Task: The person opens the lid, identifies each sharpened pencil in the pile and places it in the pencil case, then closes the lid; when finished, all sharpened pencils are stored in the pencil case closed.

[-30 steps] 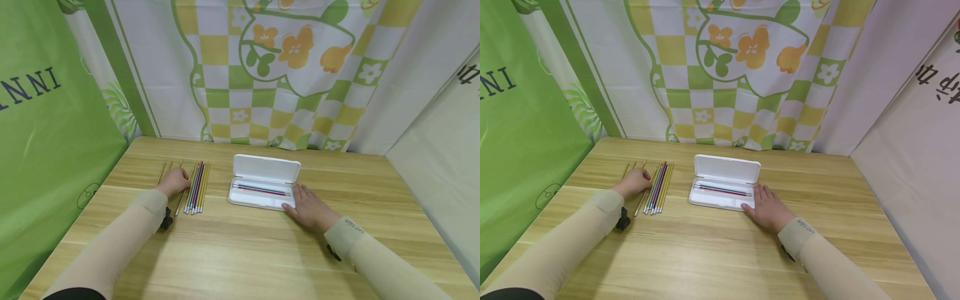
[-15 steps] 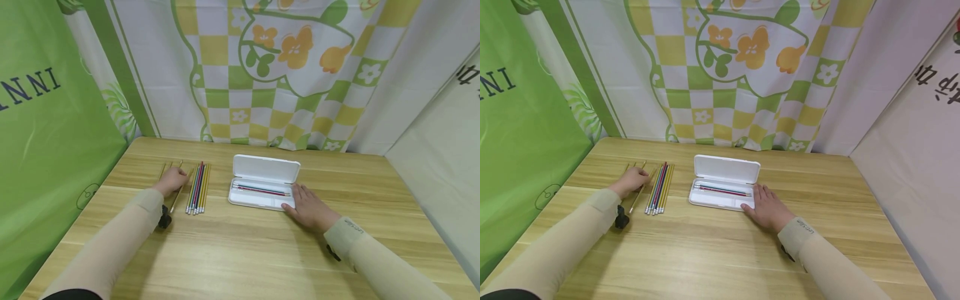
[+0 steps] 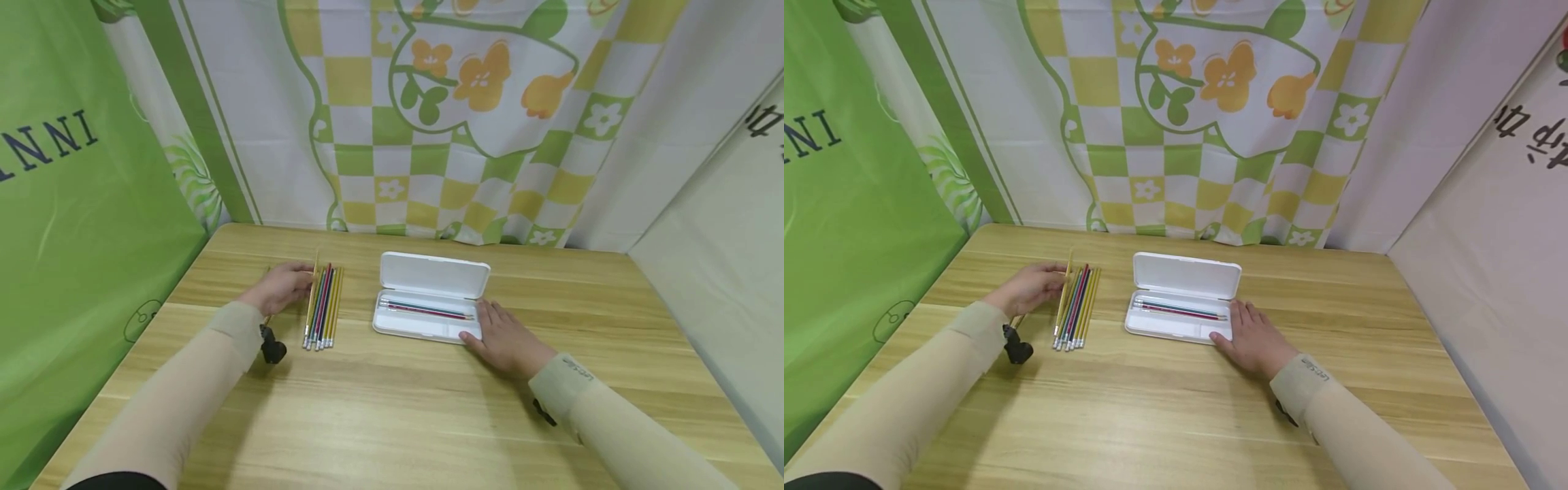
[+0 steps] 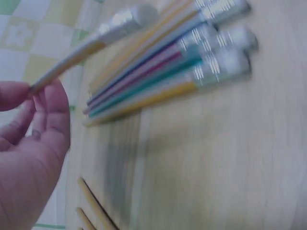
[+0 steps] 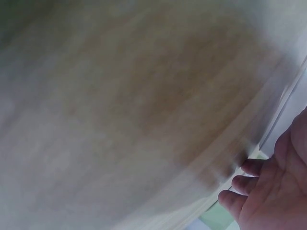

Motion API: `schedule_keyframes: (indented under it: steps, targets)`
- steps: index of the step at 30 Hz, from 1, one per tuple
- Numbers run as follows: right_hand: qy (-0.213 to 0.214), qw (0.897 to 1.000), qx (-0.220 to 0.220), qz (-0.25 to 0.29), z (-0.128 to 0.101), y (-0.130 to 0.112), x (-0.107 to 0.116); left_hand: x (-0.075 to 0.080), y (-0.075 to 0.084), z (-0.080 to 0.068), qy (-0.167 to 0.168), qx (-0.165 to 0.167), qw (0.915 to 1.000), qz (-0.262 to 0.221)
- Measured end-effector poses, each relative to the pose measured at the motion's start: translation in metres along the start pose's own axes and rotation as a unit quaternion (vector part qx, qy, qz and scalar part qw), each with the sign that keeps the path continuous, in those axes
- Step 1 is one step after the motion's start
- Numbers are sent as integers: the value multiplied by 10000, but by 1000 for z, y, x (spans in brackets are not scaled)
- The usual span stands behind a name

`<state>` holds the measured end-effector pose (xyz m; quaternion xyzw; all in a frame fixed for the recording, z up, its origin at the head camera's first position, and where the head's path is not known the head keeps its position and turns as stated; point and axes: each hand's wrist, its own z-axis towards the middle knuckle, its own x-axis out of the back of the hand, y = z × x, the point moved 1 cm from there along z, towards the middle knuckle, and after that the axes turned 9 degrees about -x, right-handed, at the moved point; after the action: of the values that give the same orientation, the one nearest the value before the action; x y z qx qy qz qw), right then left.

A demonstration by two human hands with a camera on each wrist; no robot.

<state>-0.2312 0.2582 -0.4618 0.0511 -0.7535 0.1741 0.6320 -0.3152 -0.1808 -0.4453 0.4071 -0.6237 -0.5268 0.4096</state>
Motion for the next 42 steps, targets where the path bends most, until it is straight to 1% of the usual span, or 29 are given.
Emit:
schedule_keyframes:
  steps: [3, 6, 12, 16, 24, 27, 29, 32, 35, 39, 42]
  targets:
    - [-11, 10000, 2, -70, 2, 3, -3, -5, 3, 5, -223, -183, 9991, -305]
    - [-13, 9999, -12, -164, 3, 4, -4, -13, 10, 10, -282, -225, 9982, -471]
    - [-35, 9996, -78, -282, 1, -1, 2, -31, 25, 15, -292, -226, 9977, -575]
    - [-84, 9992, -90, -380, 2, 0, 1, -41, 29, 17, -320, -254, 9976, -551]
    - [-238, 9988, -49, -419, 2, 1, 4, -51, 24, 18, -285, -101, 9995, -136]
    - [-218, 9988, -37, -428, 2, 2, 4, -53, 25, 17, -332, -116, 9993, 104]
    - [-197, 9988, -36, -442, 2, 3, 4, -56, 27, 16, -445, -134, 9985, 273]
    - [-162, 9988, -38, -468, 2, 4, 4, -64, 32, 17, -755, -195, 9957, 508]
    - [-149, 9987, -35, -495, 3, 5, 3, -75, 37, 20, -1004, -205, 9932, 551]
    - [-176, 9987, -30, -481, 3, 4, 2, -89, 40, 28, -1184, -285, 9906, 622]
    - [-186, 9988, -35, -460, 3, 3, 2, -97, 43, 32, -1309, -402, 9863, 920]
